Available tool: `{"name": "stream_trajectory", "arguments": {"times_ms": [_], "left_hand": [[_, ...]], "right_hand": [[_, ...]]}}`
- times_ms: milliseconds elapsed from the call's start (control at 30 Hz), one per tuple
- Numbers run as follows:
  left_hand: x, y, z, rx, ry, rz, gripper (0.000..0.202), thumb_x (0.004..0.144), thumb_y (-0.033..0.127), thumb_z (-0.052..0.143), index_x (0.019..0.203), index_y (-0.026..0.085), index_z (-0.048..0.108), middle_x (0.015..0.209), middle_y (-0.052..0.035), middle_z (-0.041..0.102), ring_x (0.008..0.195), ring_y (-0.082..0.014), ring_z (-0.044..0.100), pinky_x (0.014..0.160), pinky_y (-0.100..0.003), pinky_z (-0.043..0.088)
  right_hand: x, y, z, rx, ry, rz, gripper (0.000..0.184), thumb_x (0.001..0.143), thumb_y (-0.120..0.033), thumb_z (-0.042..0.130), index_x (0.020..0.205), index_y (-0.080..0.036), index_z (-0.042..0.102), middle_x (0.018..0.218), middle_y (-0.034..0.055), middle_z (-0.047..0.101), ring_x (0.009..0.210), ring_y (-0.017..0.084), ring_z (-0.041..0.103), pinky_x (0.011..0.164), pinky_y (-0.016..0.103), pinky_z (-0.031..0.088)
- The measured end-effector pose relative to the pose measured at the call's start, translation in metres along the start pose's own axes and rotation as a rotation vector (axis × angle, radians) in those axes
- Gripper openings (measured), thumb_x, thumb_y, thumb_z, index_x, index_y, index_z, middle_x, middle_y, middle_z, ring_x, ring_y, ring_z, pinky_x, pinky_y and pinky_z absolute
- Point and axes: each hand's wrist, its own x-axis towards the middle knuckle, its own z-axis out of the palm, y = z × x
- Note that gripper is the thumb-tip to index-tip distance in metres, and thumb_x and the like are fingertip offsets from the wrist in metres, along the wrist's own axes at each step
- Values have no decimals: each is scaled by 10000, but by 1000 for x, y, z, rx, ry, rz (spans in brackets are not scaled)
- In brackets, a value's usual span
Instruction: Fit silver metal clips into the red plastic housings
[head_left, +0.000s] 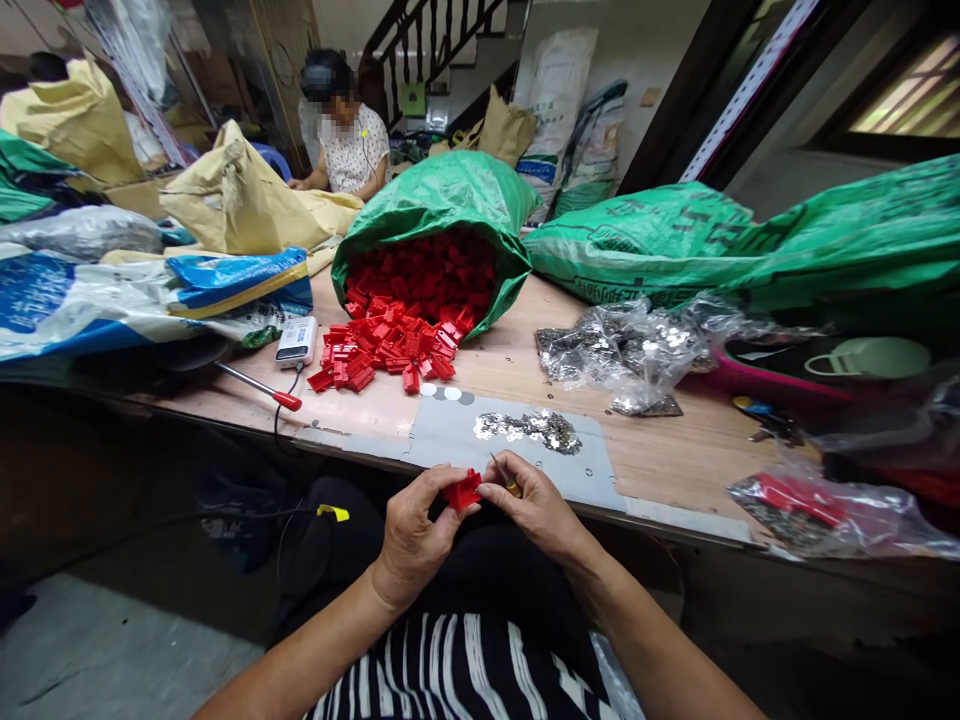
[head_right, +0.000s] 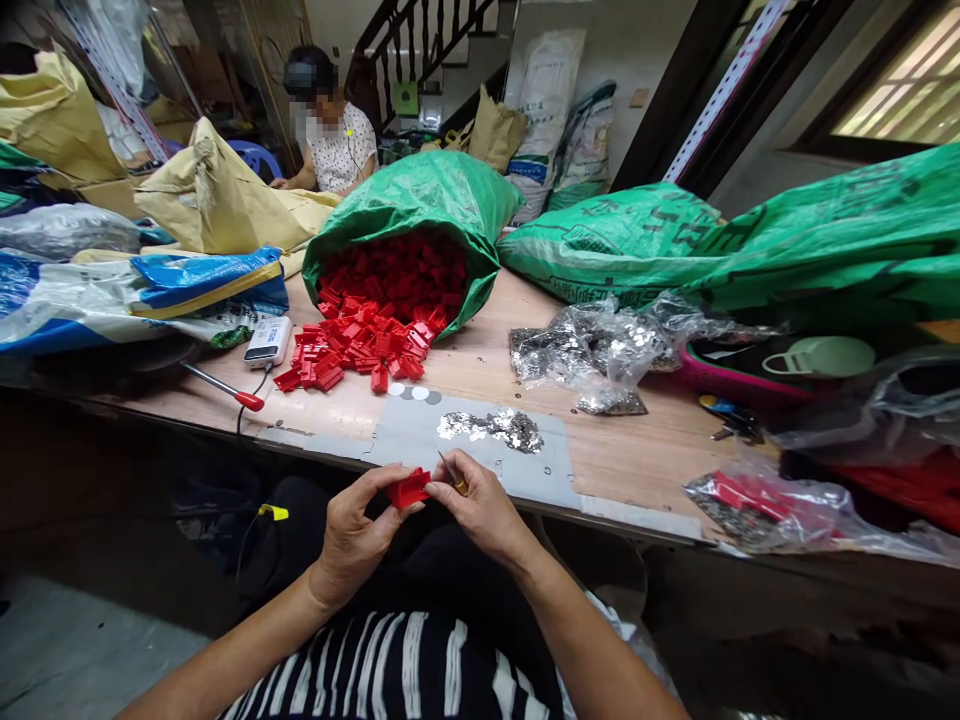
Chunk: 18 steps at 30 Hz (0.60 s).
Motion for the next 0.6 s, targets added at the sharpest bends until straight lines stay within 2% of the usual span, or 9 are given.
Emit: {"name": "stream_trajectory", "arguments": {"times_ms": [133,233,400,600], "left_hand": [[-3,1,2,9,-56,17,262,795,185,656,1053,224,639,993,-58,720,909,-196,681,839,-319,543],[-5,1,5,21,-66,20,261,797,145,628,1045,224,642,988,-60,722,908,-199,681,834,-322,545],[-8,-1,7,5,-88,20,271,785,130,644,1040,220,630,984,-54,719,893,-186,681,818,-305,543],[-12,-1,8,-67,-87,-77,268,756,191,705,1015,212,640,955,-47,721,874,-190,684,798,-301,544]], "right_hand": [[2,4,3,56,-56,33,207,821,-342,599,774,-200,456,722,-43,452,668,112,423,615,232,387],[1,7,6,77,-51,50,205,817,-326,597,775,-203,438,724,-45,439,668,113,414,610,234,384],[-5,10,8,142,-40,89,257,797,-375,627,774,-203,437,713,-51,419,648,105,387,590,227,350],[-14,15,4,424,-206,223,361,797,-480,638,858,-217,398,674,-79,394,515,63,294,473,204,215]]}}
